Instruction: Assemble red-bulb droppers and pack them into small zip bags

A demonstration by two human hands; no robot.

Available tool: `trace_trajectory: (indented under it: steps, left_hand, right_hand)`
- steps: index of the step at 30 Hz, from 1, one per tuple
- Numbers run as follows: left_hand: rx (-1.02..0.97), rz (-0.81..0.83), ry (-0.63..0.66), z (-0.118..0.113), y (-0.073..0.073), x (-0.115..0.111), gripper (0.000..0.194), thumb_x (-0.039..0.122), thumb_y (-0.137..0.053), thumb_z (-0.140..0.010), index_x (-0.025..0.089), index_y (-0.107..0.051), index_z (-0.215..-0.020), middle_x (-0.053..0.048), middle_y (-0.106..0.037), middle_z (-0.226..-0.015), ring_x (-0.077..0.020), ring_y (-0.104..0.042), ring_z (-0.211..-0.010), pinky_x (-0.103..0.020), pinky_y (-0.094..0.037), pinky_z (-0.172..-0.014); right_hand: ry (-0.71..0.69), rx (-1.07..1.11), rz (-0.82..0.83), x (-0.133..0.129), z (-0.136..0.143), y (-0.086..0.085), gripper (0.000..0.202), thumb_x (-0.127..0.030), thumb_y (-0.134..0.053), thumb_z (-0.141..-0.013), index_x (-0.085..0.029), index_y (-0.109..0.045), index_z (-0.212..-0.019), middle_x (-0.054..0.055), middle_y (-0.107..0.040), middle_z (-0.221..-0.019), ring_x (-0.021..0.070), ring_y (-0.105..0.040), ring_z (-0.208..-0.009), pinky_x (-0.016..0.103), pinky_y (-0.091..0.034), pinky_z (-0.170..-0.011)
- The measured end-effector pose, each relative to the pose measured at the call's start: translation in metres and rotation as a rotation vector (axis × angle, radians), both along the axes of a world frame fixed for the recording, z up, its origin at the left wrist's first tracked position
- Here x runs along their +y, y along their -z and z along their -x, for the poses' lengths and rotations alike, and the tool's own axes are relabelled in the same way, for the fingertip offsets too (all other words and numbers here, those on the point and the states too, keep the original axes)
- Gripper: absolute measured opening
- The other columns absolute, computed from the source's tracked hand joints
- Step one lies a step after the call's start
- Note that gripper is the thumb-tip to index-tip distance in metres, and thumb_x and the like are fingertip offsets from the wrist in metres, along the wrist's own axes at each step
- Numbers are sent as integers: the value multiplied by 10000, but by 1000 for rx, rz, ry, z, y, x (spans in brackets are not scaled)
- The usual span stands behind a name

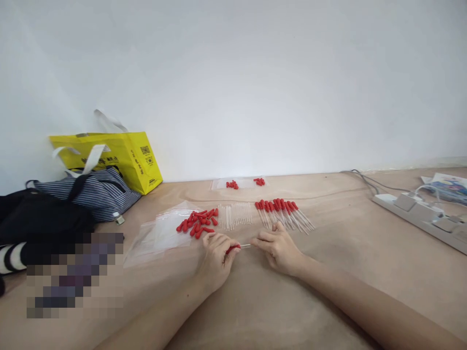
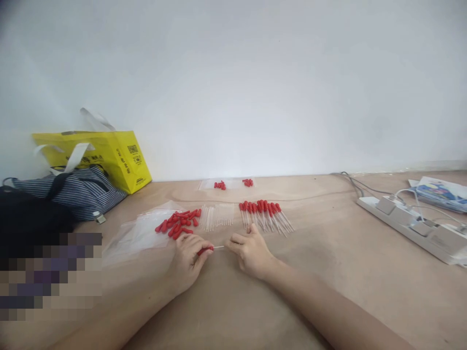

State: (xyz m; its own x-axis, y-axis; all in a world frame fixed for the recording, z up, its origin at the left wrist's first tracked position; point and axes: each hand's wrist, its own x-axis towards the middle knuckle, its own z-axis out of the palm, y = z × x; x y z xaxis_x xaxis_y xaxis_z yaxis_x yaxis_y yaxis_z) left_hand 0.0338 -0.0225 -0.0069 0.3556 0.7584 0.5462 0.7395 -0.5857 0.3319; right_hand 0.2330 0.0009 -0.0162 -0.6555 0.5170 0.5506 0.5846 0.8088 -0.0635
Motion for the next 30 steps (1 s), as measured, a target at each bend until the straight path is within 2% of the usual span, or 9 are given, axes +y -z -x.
trace_trajectory:
  steps: [8,13,19,24,30]
  left_hand:
    - [76,-91,88,-2,-2,-6,162,211,-413,-824,195,-538,-721,27,-597,-641,-137,-526,-693,-409,-201,-875]
    - [89,-128,105,-3,-2,-6,170,211,-411,-824,189,-531,-704,27,-592,-634,-133,-517,-675,-409,-197,-869]
    - [89,-151,129,-2,2,-5,170,223,-424,-824,195,-537,-701,32,-607,-654,-133,-524,-690,-404,-186,-879]
    - [82,-135,118,-1,0,0,166,231,-440,-823,207,-557,-707,38,-624,-665,-133,-537,-707,-402,-173,-889]
    - [48,-105,114,9,-2,12,98,287,-520,-792,235,-582,-846,29,-654,-751,-141,-547,-760,-389,-190,-886]
  right_hand:
    - [11,62,-34,-9,6,0,239,-102,-372,-765,-175,-599,-768,-3,-511,-629,104,-329,-541,296,-179,-627]
    - [-4,105,-25,-10,11,1,219,-140,-379,-785,-161,-594,-746,-1,-507,-620,107,-312,-538,290,-174,-617]
    - [-40,126,20,-9,14,4,202,-103,-392,-768,-162,-585,-766,-4,-526,-636,106,-342,-554,287,-176,-621]
    - [-17,137,80,-7,15,3,208,-146,-380,-813,-169,-584,-779,-2,-539,-648,105,-369,-563,282,-178,-631]
    - [30,155,152,-3,16,0,232,-189,-351,-851,-175,-580,-814,0,-553,-674,107,-412,-590,274,-183,-647]
